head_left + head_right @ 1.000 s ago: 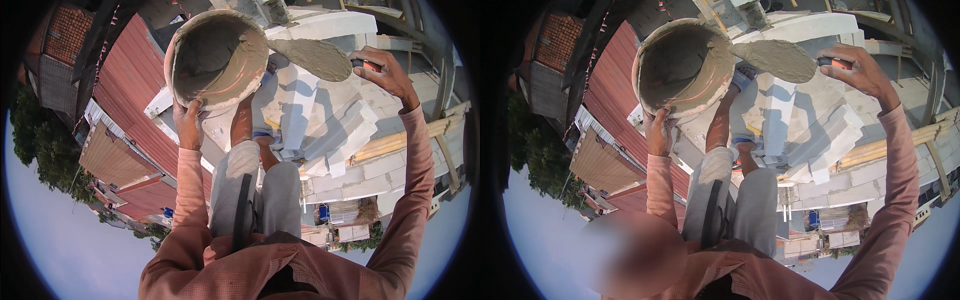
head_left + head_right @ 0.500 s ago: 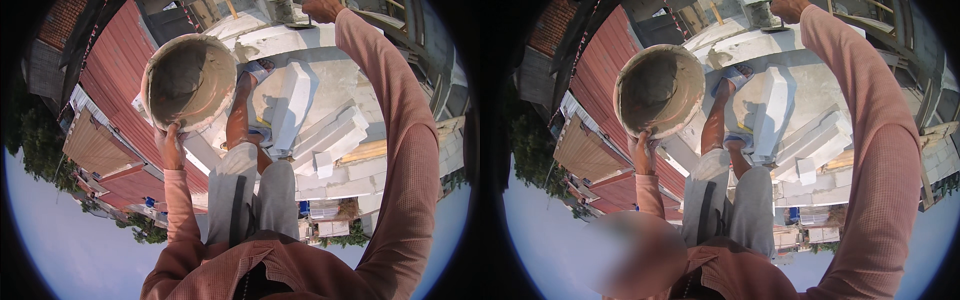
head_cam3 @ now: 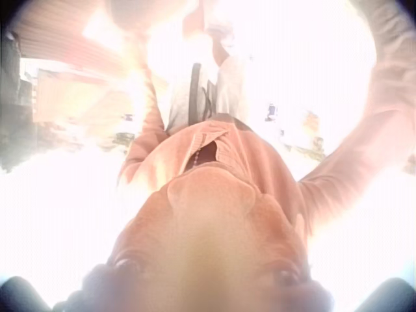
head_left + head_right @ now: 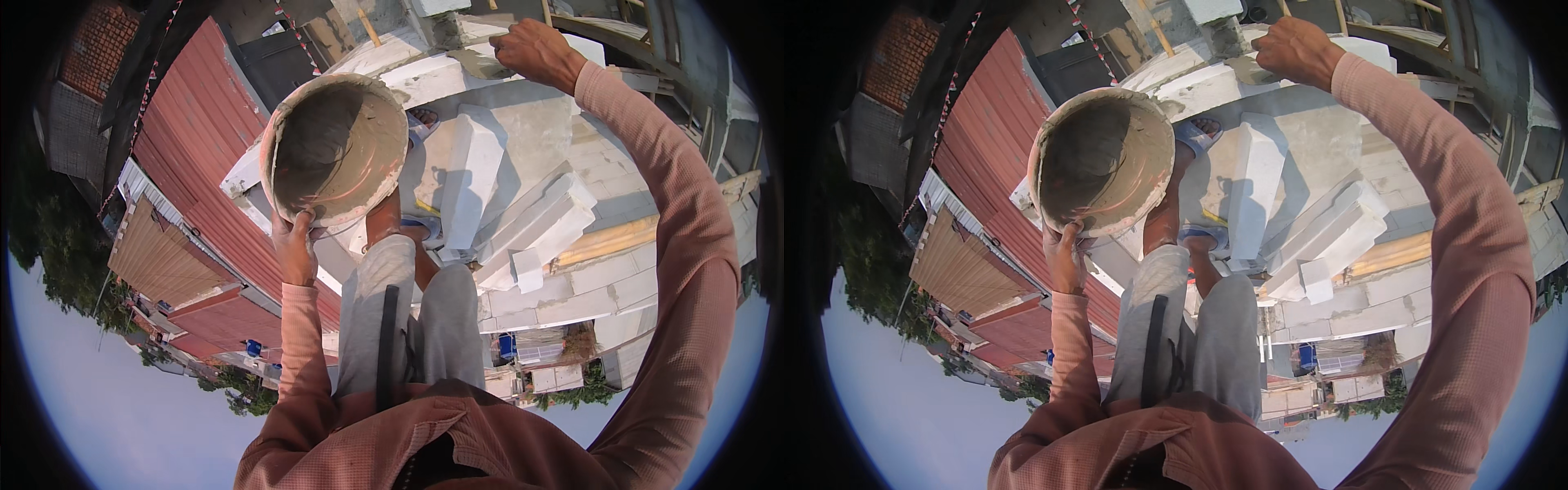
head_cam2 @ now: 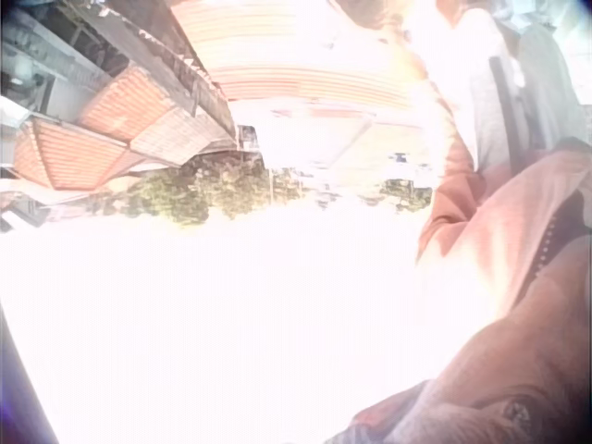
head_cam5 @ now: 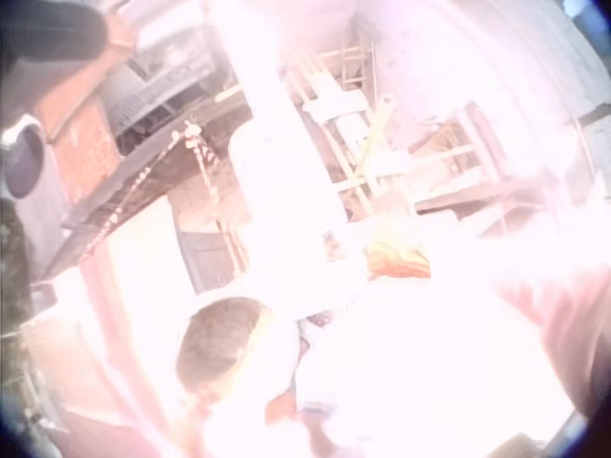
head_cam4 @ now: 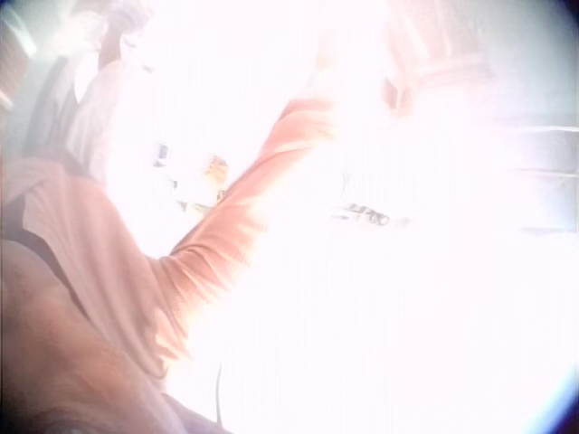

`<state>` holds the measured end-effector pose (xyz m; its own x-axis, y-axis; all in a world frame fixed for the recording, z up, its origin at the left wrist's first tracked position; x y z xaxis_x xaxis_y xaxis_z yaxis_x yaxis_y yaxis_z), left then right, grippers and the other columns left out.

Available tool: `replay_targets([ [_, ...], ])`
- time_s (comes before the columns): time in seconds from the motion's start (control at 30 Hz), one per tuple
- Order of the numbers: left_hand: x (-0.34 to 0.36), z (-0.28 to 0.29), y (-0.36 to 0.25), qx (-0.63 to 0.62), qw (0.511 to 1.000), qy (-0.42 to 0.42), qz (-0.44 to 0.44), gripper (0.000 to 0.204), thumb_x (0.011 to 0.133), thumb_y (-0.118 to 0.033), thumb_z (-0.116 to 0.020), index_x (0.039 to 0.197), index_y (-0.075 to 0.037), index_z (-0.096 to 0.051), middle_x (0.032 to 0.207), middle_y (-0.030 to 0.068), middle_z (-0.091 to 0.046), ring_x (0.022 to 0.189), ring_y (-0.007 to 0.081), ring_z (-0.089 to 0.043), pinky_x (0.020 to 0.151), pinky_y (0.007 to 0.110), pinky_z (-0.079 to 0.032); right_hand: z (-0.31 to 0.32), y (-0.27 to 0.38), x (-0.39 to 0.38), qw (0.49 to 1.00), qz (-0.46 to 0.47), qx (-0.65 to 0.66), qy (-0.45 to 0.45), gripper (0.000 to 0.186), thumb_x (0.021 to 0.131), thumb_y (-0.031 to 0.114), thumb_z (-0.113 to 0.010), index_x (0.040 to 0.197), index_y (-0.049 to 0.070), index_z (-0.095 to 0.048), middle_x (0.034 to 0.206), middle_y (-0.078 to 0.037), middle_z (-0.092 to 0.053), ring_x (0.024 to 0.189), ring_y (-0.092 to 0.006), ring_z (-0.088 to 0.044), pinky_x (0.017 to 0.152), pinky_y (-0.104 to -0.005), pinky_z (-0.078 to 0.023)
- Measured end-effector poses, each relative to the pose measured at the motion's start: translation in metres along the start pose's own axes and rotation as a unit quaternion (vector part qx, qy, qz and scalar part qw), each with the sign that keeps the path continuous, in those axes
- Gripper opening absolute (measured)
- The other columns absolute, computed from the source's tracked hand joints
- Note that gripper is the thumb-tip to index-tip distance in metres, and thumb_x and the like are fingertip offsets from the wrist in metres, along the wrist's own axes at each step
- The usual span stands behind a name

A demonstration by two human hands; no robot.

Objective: The person uses a saw to cut a lightweight brick and then applies mortar from a bucket to glue it onto a wall.

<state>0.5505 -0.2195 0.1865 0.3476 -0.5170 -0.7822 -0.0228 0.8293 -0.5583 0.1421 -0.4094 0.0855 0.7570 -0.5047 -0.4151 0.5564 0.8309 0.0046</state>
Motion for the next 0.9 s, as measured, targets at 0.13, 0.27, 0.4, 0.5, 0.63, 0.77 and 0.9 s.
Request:
replay_targets([
  [0.13, -0.013, -0.019, -0.011, 0.031, 0.998, 0.048, -0.021, 0.038, 0.093, -0.004, -0.056, 0.131, -0.007, -0.054, 0.109, 0.0015, -0.065, 0.091, 0.0109, -0.065, 0.066, 0.024, -0.056, 0.05, 0.002, -0.065, 0.993, -0.092, 0.074, -0.012, 0.004, 0.08, 0.006, -0.071, 0.08, 0.008, -0.075, 0.099, -0.005, -0.074, 0.088, -0.0256, -0.074, 0.075, -0.0378, -0.057],
  [0.27, -0.025, -0.032, -0.015, 0.108, 0.981, 0.12, -0.107, 0.037, 0.094, -0.005, -0.059, 0.13, -0.007, -0.054, 0.111, 0.0014, -0.065, 0.091, 0.0092, -0.063, 0.069, 0.024, -0.054, 0.074, 0.039, -0.182, 0.936, -0.3, 0.181, -0.039, 0.012, 0.087, 0.012, -0.068, 0.096, 0.007, -0.073, 0.103, -0.008, -0.071, 0.09, -0.0295, -0.071, 0.076, -0.0406, -0.056],
  [0.4, -0.067, -0.1, -0.008, 0.208, 0.958, 0.196, -0.04, 0.037, 0.094, -0.002, -0.059, 0.131, -0.005, -0.053, 0.114, 0.0019, -0.064, 0.097, 0.0116, -0.061, 0.087, 0.027, -0.051, 0.019, 0.157, -0.333, 0.643, -0.535, 0.54, -0.092, 0.043, 0.094, 0.038, -0.065, 0.12, 0.005, -0.068, 0.106, -0.016, -0.07, 0.099, -0.0342, -0.066, 0.085, -0.0396, -0.051],
  [0.5, -0.096, -0.165, 0.019, 0.209, 0.927, 0.301, -0.076, 0.042, 0.094, 0.0, -0.059, 0.134, -0.005, -0.051, 0.116, 0.0041, -0.064, 0.102, 0.0138, -0.061, 0.095, 0.029, -0.049, -0.002, 0.312, -0.394, 0.293, -0.614, 0.712, -0.172, 0.054, 0.091, 0.037, -0.077, 0.129, 0.0, -0.063, 0.114, -0.011, -0.069, 0.102, -0.0178, -0.062, 0.09, -0.034, -0.05],
  [0.63, -0.117, -0.257, 0.1, 0.206, 0.886, 0.415, -0.022, 0.045, 0.095, -0.001, -0.061, 0.138, -0.005, -0.048, 0.118, 0.0082, -0.064, 0.11, 0.0193, -0.062, 0.094, 0.037, -0.055, -0.014, 0.527, -0.4, -0.036, -0.659, 0.706, -0.258, 0.053, 0.093, 0.034, -0.077, 0.129, 0.0, -0.059, 0.085, 0.0, -0.057, 0.058, -0.0052, -0.046, 0.051, -0.0223, -0.036],
  [0.77, -0.11, -0.35, 0.224, 0.177, 0.871, 0.458, 0.031, 0.043, 0.095, -0.002, -0.056, 0.137, -0.007, -0.046, 0.116, 0.0121, -0.062, 0.105, 0.0297, -0.067, 0.092, 0.051, -0.06, -0.007, 0.668, -0.376, -0.181, -0.641, 0.65, -0.365, 0.041, 0.1, 0.037, -0.067, 0.121, 0.003, -0.059, 0.077, 0.003, -0.053, 0.058, -0.0053, -0.046, 0.051, -0.022, -0.035],
  [0.9, -0.038, -0.39, 0.344, 0.14, 0.898, 0.408, 0.082, 0.028, 0.098, -0.006, -0.051, 0.125, -0.003, -0.051, 0.113, 0.0175, -0.062, 0.107, 0.0345, -0.065, 0.1, 0.054, -0.056, -0.014, 0.75, -0.354, -0.34, -0.628, 0.597, -0.366, 0.032, 0.101, 0.035, -0.064, 0.111, 0.005, -0.06, 0.075, 0.003, -0.047, 0.054, -0.0055, -0.044, 0.047, -0.0218, -0.035],
])
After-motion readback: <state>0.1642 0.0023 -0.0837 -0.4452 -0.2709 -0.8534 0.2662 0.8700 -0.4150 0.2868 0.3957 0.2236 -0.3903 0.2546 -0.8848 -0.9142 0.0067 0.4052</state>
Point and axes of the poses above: each hand's wrist, its own x-axis towards the middle knuckle, its own z-axis out of the back of the hand, y = z × x, the point moved 6 cm from there along x, towards the middle knuckle
